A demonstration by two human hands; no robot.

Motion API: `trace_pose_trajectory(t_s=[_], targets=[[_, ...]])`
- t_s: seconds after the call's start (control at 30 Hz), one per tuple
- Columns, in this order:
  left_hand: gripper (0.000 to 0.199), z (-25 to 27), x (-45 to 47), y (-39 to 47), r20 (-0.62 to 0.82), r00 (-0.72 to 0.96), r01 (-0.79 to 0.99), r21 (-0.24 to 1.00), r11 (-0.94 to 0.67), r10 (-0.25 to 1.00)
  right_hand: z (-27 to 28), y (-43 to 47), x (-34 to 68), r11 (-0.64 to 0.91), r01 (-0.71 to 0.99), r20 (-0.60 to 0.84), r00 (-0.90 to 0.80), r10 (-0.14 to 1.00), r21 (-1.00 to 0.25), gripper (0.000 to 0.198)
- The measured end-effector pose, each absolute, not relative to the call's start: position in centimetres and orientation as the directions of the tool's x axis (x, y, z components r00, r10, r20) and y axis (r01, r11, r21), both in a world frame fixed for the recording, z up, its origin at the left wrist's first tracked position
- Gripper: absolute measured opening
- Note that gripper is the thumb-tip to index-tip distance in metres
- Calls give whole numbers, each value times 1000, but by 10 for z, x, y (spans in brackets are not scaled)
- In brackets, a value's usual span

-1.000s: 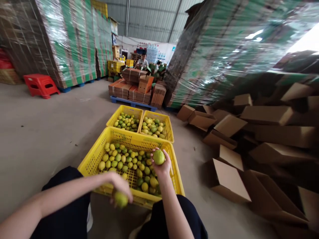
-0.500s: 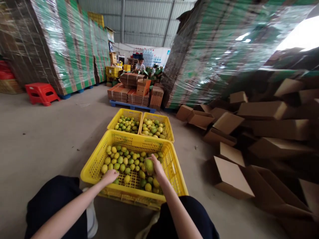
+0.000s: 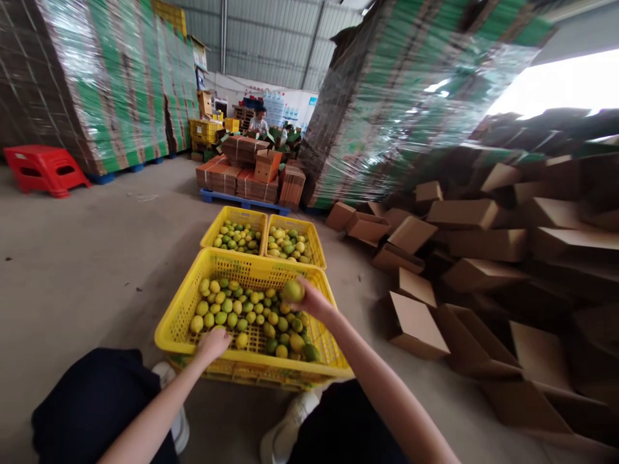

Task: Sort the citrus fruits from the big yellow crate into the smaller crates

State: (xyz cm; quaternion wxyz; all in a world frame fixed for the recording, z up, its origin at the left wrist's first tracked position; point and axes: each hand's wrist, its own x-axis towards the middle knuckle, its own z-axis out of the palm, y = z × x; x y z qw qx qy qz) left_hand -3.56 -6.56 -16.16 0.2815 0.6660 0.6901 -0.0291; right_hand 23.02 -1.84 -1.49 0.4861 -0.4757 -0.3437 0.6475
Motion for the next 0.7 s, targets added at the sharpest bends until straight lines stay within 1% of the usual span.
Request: trace_pose_trajectory(t_s=[0.07, 0.13, 0.2, 0.27, 0.37, 0.47, 0.57, 0.63, 0.7], targets=[[39, -159, -35, -66, -432, 49, 936, 335, 109, 901, 1, 8, 257, -257, -282, -274, 20, 962, -924, 29], [40, -158, -35, -66, -432, 50, 935, 337, 109, 901, 1, 11, 275, -260, -205, -277, 61, 959, -944, 22], [39, -158, -36, -66, -430, 48, 934, 339, 111, 901, -16, -6, 281, -324, -103, -327, 16, 945, -940, 18], [38, -159, -37, -65, -432, 42, 932, 342, 120, 901, -40, -30, 278, -407, 24, -407, -69, 911, -913, 20], [35, -161, -38, -65, -436, 10, 927, 341, 154, 900, -69, -53, 265, -450, 199, -481, -156, 863, -871, 23], [33, -163, -37, -66, -421, -61, 922, 323, 213, 905, -80, -49, 252, -401, 296, -471, -220, 854, -867, 22], [32, -164, -38, -64, -413, -113, 918, 304, 254, 904, -83, -33, 244, -317, 327, -412, -283, 866, -890, 20], [32, -165, -39, -56, -415, -107, 919, 305, 249, 903, -86, -25, 242, -273, 318, -371, -307, 877, -908, 20], [28, -168, -41, -40, -425, -51, 920, 332, 208, 904, -92, -23, 244, -218, 375, -335, -284, 898, -901, 19]])
